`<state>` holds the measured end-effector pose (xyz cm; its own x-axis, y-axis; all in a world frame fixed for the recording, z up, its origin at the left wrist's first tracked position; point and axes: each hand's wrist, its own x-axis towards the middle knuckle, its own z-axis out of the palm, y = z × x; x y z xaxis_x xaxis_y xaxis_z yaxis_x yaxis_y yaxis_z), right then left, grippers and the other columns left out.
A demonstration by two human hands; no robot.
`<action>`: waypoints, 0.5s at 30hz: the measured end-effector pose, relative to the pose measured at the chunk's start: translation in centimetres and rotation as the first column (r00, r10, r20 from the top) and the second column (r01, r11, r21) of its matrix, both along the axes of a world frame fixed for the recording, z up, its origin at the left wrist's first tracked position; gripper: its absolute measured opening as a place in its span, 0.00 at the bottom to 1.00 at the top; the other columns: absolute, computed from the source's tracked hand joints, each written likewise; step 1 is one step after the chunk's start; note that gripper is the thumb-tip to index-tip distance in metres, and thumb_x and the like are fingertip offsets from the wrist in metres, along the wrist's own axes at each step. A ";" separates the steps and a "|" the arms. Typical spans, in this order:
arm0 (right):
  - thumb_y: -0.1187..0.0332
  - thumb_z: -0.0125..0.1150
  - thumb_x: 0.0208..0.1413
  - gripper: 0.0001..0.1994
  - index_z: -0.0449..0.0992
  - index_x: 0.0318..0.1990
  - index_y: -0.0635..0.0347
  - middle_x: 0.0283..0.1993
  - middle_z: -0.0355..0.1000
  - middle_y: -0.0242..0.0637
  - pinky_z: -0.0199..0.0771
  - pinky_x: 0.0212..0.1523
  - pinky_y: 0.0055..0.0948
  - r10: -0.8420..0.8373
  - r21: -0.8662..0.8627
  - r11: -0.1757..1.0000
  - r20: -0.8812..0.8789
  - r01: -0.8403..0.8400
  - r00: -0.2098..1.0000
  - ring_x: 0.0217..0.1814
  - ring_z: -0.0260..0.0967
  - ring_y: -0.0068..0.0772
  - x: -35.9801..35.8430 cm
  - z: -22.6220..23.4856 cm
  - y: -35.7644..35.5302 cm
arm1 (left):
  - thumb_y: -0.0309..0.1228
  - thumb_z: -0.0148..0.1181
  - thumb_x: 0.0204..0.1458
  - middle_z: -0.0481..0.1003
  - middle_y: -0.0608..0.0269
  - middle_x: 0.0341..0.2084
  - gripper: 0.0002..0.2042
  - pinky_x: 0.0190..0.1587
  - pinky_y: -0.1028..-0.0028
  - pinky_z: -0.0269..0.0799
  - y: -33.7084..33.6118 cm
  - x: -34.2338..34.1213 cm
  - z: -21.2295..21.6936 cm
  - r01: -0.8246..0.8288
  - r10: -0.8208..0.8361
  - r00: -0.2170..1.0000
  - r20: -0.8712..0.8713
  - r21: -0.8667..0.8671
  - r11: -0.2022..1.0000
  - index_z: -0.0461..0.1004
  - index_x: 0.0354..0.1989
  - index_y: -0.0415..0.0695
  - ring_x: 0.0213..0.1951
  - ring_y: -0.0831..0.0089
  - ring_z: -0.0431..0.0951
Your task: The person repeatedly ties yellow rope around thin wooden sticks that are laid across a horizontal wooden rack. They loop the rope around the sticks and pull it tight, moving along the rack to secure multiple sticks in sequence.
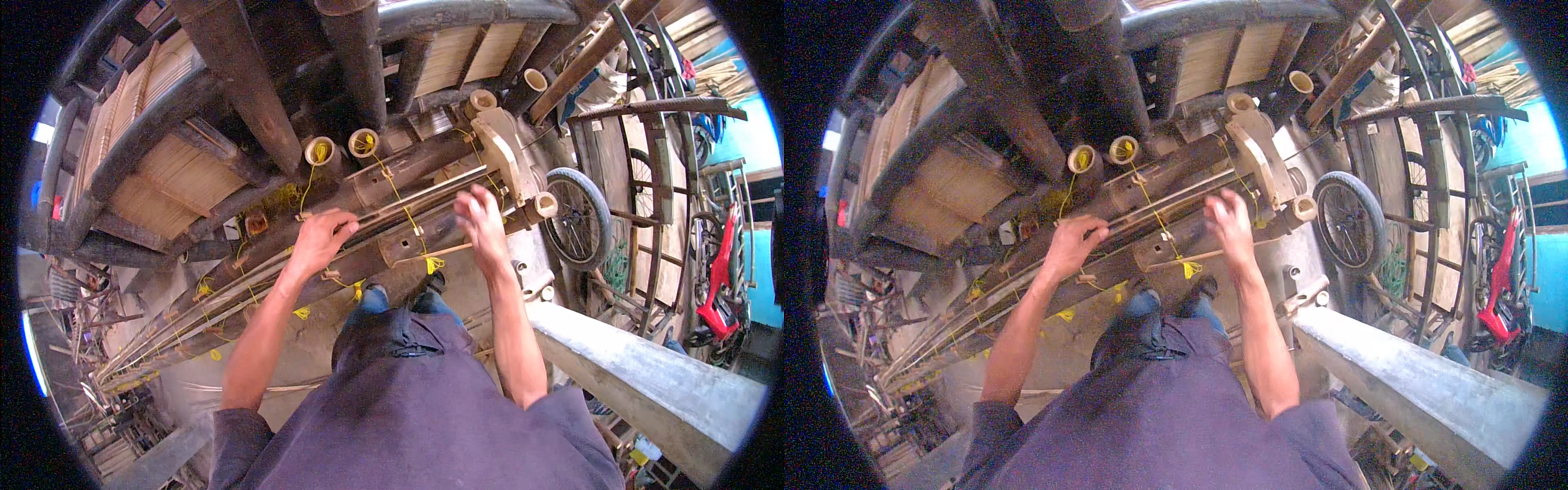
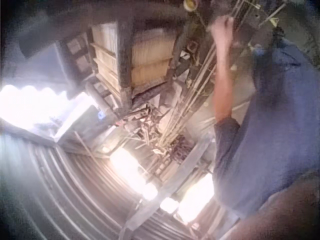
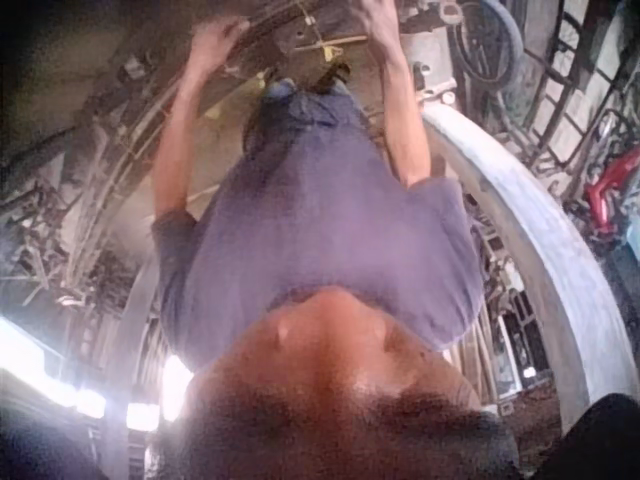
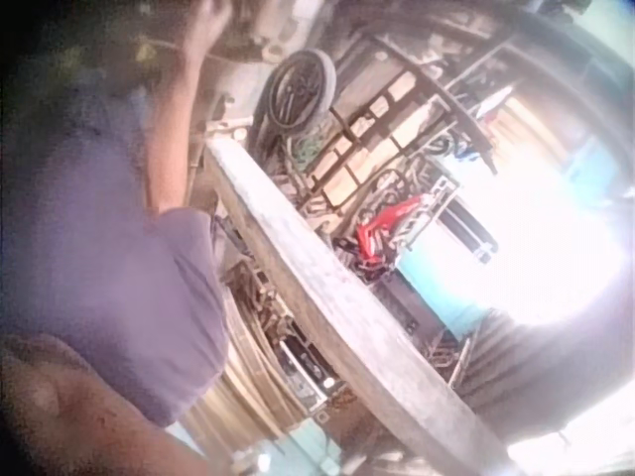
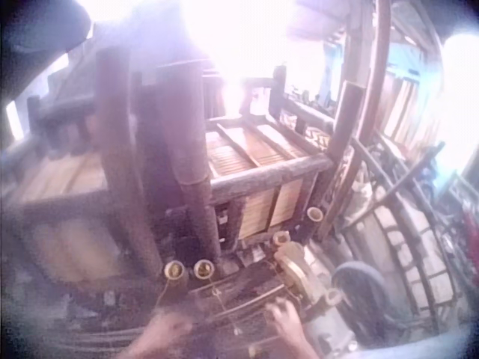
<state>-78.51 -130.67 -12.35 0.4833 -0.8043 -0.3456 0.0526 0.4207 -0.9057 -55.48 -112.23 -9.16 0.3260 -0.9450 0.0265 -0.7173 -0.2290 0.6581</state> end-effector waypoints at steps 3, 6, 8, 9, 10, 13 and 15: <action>0.63 0.51 0.59 0.19 0.64 0.55 0.62 0.47 0.70 0.37 0.69 0.48 0.28 0.311 0.032 0.949 -0.231 -0.313 0.922 0.48 0.68 0.27 -9.7 -7.2 2.8 | 0.35 0.55 0.53 0.76 0.55 0.32 0.11 0.38 0.63 0.70 -2.5 -1.8 -1.6 -0.037 0.037 0.998 0.047 -0.005 0.999 0.76 0.36 0.40 0.36 0.55 0.76; 0.69 0.56 0.56 0.19 0.65 0.54 0.64 0.47 0.71 0.38 0.69 0.50 0.26 0.509 -0.022 0.827 -0.393 -0.562 0.765 0.49 0.68 0.27 -13.0 -11.3 7.0 | 0.35 0.54 0.53 0.76 0.55 0.32 0.10 0.38 0.62 0.71 -4.6 -2.7 -2.4 -0.022 0.019 0.995 0.101 0.028 0.999 0.76 0.37 0.42 0.37 0.54 0.76; 0.71 0.59 0.54 0.31 0.53 0.64 0.61 0.51 0.67 0.43 0.68 0.52 0.30 0.468 0.027 0.884 -0.058 -0.467 0.882 0.50 0.68 0.30 -9.1 -7.3 8.6 | 0.35 0.54 0.53 0.76 0.55 0.32 0.10 0.39 0.62 0.71 -3.6 -3.0 -3.0 -0.039 0.028 0.992 0.124 0.085 0.996 0.75 0.39 0.44 0.38 0.54 0.76; 0.70 0.59 0.54 0.36 0.45 0.66 0.58 0.52 0.66 0.43 0.69 0.50 0.28 0.359 0.096 0.924 0.123 -0.371 0.925 0.48 0.68 0.30 -6.4 -4.9 8.9 | 0.35 0.54 0.53 0.76 0.55 0.33 0.10 0.39 0.62 0.71 -3.4 -3.2 -3.1 -0.038 0.030 0.993 0.112 0.074 0.997 0.75 0.40 0.44 0.37 0.54 0.76; 0.71 0.60 0.54 0.34 0.47 0.65 0.57 0.46 0.69 0.40 0.69 0.46 0.25 0.294 0.160 0.936 0.140 -0.314 0.946 0.44 0.68 0.27 -3.5 -1.8 8.6 | 0.36 0.54 0.53 0.76 0.54 0.33 0.11 0.39 0.61 0.71 -3.4 -3.4 -3.0 -0.047 0.041 0.994 0.105 0.054 0.997 0.75 0.41 0.45 0.37 0.53 0.76; 0.67 0.58 0.55 0.22 0.60 0.56 0.59 0.32 0.72 0.37 0.69 0.42 0.24 0.562 0.219 0.815 -0.074 -0.536 0.824 0.40 0.69 0.24 -1.7 -3.1 5.2 | 0.34 0.54 0.53 0.77 0.58 0.32 0.09 0.35 0.62 0.74 -4.6 -4.4 -2.1 -0.086 0.066 0.981 0.185 0.100 0.991 0.74 0.41 0.49 0.34 0.55 0.77; 0.65 0.58 0.56 0.10 0.74 0.41 0.61 0.30 0.69 0.29 0.67 0.35 0.25 0.770 -0.120 0.592 -0.210 -0.797 0.603 0.33 0.64 0.19 -4.0 -3.4 2.9 | 0.33 0.54 0.52 0.78 0.62 0.31 0.08 0.30 0.62 0.75 -4.3 -4.7 -3.6 -0.141 0.105 0.960 0.259 0.125 0.982 0.75 0.41 0.54 0.30 0.58 0.78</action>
